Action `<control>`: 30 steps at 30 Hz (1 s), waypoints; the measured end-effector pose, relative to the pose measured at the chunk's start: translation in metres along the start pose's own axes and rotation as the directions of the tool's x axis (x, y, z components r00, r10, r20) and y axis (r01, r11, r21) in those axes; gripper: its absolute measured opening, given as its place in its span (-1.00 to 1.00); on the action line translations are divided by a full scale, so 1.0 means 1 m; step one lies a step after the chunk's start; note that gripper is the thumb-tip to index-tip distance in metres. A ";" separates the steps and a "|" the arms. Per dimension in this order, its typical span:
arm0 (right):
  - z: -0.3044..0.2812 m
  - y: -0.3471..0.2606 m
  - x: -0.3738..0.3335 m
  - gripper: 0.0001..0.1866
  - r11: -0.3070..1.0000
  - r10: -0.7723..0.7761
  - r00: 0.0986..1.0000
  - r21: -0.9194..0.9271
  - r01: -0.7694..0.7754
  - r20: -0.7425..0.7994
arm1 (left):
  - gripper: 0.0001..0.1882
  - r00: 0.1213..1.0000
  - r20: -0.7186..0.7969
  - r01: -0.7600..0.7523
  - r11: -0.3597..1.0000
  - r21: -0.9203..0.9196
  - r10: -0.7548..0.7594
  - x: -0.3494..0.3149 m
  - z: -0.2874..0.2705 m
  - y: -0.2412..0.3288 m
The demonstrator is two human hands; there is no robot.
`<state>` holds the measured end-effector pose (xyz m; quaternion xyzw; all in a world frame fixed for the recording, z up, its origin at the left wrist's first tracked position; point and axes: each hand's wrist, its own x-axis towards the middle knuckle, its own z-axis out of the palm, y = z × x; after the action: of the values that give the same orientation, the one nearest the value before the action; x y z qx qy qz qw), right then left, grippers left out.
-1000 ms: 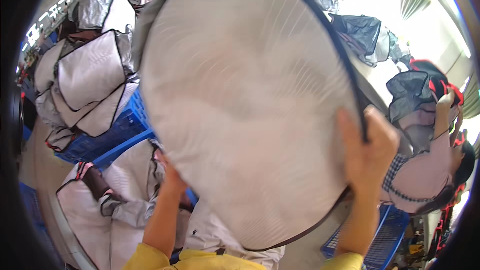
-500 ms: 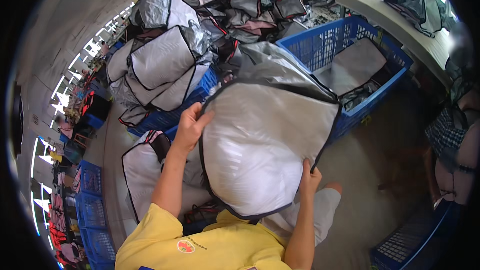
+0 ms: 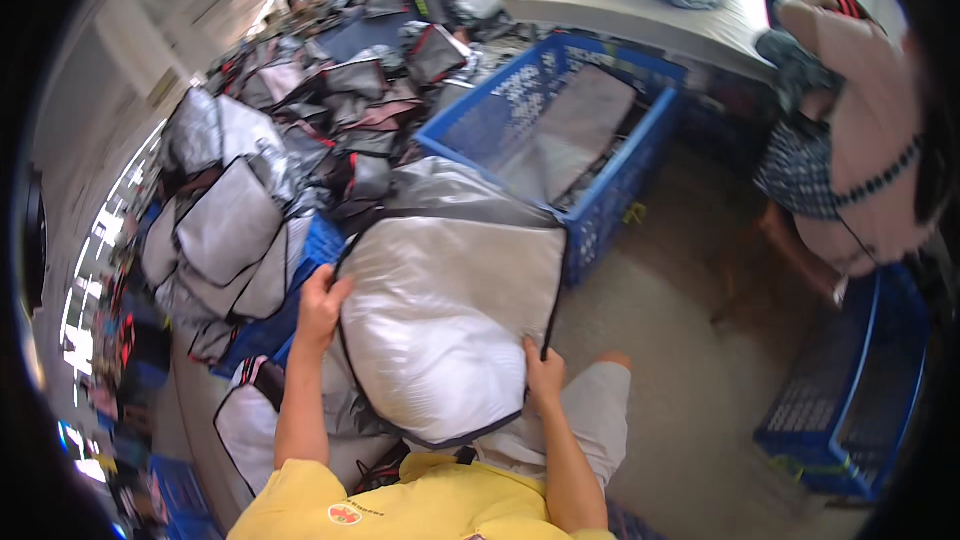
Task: Folding and organizing grey and pink storage bags into blue crates.
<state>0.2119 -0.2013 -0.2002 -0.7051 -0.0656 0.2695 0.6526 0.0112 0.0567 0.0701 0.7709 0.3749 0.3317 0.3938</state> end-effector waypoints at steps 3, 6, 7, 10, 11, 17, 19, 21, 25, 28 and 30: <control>-0.002 -0.003 -0.009 -0.46 0.995 0.104 0.994 0.001 -0.104 0.025 | -0.76 0.999 0.032 0.035 0.996 -0.087 -0.033 -0.001 -0.008 -0.004; -0.005 -0.017 -0.015 -0.49 0.996 0.083 0.995 0.019 -0.084 0.047 | -0.81 0.992 0.090 0.108 0.967 -0.230 -0.089 -0.001 -0.003 -0.001; -0.007 -0.010 -0.013 -0.50 0.996 0.081 0.996 0.019 -0.082 0.041 | -0.81 0.993 0.099 0.089 0.969 -0.229 -0.068 0.004 0.001 -0.004; -0.014 -0.018 -0.003 -0.56 0.999 -0.044 0.998 -0.019 0.045 0.050 | -0.80 0.994 0.112 -0.009 1.000 -0.028 0.012 0.011 -0.009 -0.016; -0.011 -0.023 0.000 -0.59 0.993 -0.122 0.993 0.001 0.122 0.009 | -0.81 0.995 0.090 -0.047 0.998 0.043 0.043 0.016 -0.013 -0.022; -0.006 -0.047 -0.008 -0.61 0.975 0.057 0.990 0.206 -0.083 0.127 | -0.85 0.993 0.114 -0.015 0.997 -0.081 0.024 0.027 -0.024 -0.062; -0.005 -0.041 -0.009 -0.60 0.973 0.040 0.991 0.220 -0.068 0.126 | -0.84 0.995 0.100 0.009 0.994 -0.106 0.002 0.021 -0.015 -0.064; -0.002 -0.024 -0.008 -0.57 0.990 0.048 0.994 0.126 -0.060 0.098 | -0.83 0.993 0.114 -0.034 0.997 -0.067 0.041 0.021 -0.023 -0.078; -0.004 -0.021 -0.014 -0.53 0.990 0.050 0.998 0.130 -0.053 0.032 | -0.79 0.995 0.076 -0.059 0.998 -0.003 0.059 0.019 -0.010 -0.078; -0.016 -0.012 -0.011 -0.54 0.987 0.110 0.991 0.109 -0.118 0.081 | -0.76 0.989 0.144 -0.020 0.999 -0.030 0.024 0.024 0.010 -0.064; -0.018 -0.007 -0.007 -0.53 0.975 0.131 0.988 0.172 -0.144 0.080 | -0.76 0.991 0.133 -0.020 1.000 0.005 0.020 0.026 0.014 -0.056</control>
<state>0.2161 -0.2196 -0.1909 -0.6375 -0.0144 0.3425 0.6900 0.0181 0.0965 0.0213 0.7962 0.3412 0.2826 0.4121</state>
